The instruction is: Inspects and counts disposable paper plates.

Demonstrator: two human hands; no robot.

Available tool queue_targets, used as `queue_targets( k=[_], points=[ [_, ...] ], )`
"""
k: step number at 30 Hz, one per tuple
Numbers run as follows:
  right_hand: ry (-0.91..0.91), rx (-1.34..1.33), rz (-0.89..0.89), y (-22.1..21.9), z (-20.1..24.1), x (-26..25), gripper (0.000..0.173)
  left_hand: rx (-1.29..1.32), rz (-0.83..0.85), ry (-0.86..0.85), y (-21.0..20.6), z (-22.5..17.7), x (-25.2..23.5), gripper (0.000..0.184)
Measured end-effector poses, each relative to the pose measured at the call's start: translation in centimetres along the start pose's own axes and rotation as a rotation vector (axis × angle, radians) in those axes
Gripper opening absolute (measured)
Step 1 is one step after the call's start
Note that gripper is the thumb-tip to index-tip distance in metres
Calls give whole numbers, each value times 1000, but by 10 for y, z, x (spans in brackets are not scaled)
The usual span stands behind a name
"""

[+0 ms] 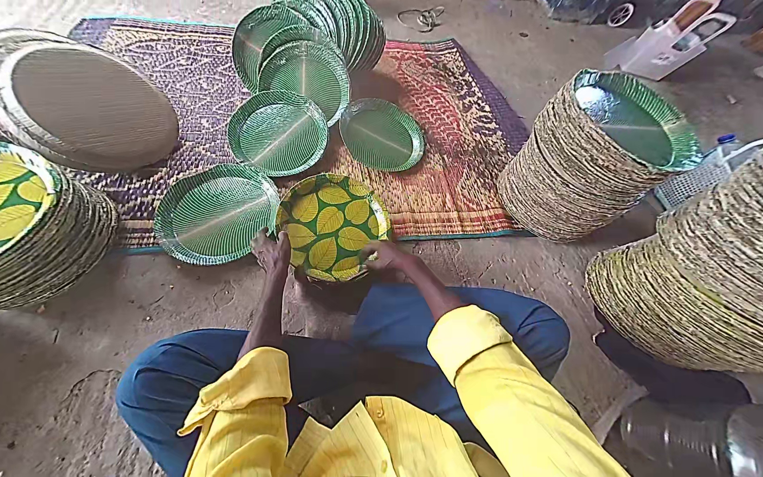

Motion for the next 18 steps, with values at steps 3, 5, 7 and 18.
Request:
queue_targets(
  k=[3, 5, 7, 18],
  points=[
    [-270, -94, -330, 29, -45, 11, 44, 43, 134, 134, -11, 15, -6, 53],
    [-491, -181, -494, 33, -67, 15, 51, 36, 184, 172, -20, 19, -5, 52],
    [-602, -311, -455, 19, -75, 12, 64, 130, 229, 241, -24, 21, 1, 49],
    [-352, -716, -579, 12, -50, 8, 43, 742, 489, 432, -35, 24, 19, 40]
  ],
)
Point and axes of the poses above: each hand's wrist, its own x-axis away from the middle knuckle, its own y-axis out of the back of the hand, z = x × y, the point moved 5 cm from there along -x, towards the middle knuckle, and after that the axes turned 2 degrees about y, right-handed, at the moved point
